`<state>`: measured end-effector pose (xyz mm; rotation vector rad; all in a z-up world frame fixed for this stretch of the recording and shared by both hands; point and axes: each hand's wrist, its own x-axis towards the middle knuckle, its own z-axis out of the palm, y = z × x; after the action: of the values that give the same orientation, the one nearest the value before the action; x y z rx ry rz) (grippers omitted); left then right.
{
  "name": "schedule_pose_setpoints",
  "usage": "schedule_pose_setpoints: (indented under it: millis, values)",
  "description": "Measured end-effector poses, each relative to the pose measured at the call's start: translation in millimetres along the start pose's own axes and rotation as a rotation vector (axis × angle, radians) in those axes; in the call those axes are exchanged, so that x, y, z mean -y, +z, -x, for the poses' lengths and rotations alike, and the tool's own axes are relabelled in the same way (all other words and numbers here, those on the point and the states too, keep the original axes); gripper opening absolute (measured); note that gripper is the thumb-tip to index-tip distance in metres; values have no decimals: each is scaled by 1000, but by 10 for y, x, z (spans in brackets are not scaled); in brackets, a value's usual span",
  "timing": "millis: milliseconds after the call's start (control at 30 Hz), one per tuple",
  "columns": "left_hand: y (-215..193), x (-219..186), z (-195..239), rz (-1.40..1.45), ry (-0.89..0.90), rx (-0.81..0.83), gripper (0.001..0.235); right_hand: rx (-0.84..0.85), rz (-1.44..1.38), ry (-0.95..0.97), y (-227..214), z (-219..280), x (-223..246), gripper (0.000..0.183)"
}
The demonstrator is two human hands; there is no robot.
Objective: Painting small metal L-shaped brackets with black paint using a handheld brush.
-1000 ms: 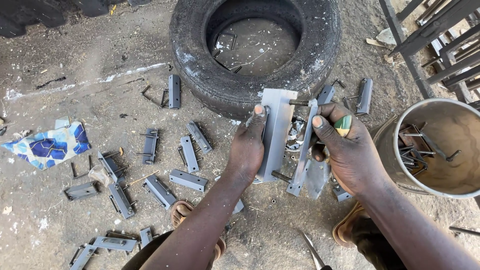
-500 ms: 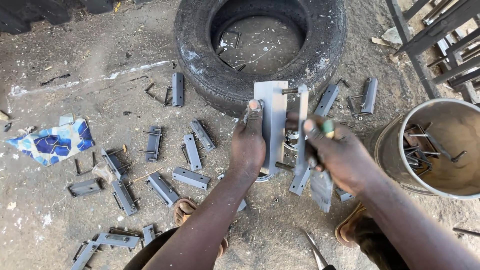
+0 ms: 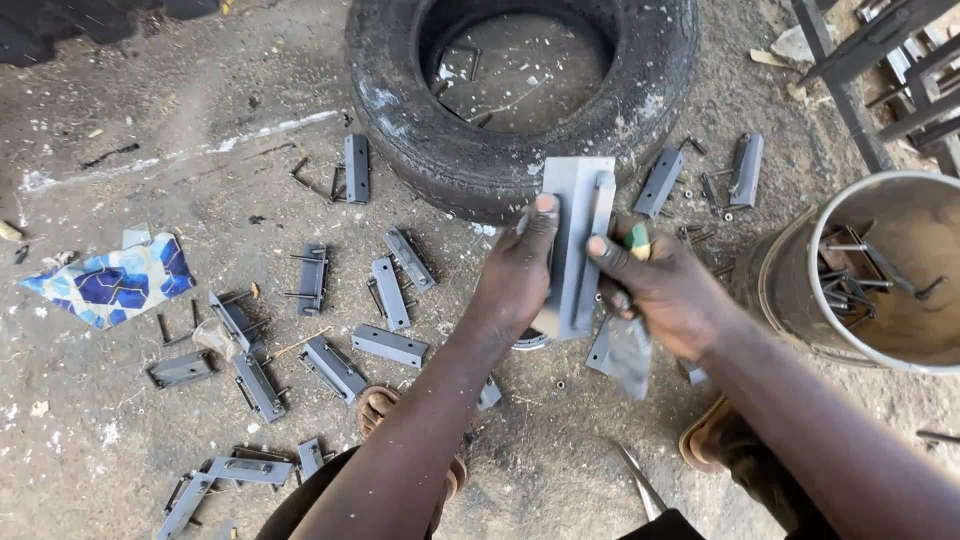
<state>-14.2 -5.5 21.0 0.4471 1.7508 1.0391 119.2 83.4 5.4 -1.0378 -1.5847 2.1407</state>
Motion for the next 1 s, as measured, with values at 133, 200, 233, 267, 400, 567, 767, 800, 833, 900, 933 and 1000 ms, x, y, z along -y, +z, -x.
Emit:
schedule_pose_setpoints:
  millis: [133,200,233,267,400,567,767,800,833,900,933,1000]
  values:
    - [-140,121,-119,-144,173,68,74,-20,225,110,-463,-148,-115,27]
    - [-230,138,-122,-168,134,57,75,-70,277,195,-755,-203,-415,32]
    - [-272,143,-129,-194,98,38,75,-114,327,277,-905,-227,-565,37]
    - [-284,153,-134,-194,97,47,75,-121,326,281,-932,-245,-786,37]
    - [-252,44,-40,-246,109,100,74,-203,471,542,-1145,-345,-2222,51]
    - [-217,-85,70,-251,88,142,74,-34,489,728,-1034,-218,-4045,44]
    - [-284,-70,33,-304,7,127,64,413,625,873,-717,-220,-4908,45]
    - [-286,-112,52,-282,-46,80,67,441,811,793,-752,-310,-5165,43]
    - [-288,-158,76,-261,-100,32,69,469,997,707,-795,-399,-5416,43]
    - [-318,-97,22,-276,-98,20,69,342,1086,710,-905,-467,-5084,40]
    - [-343,-66,9,-290,-93,-4,69,220,1178,700,-944,-510,-4918,39]
    - [-349,-69,37,-316,-127,-1,64,96,1065,726,-1240,-645,-4984,43]
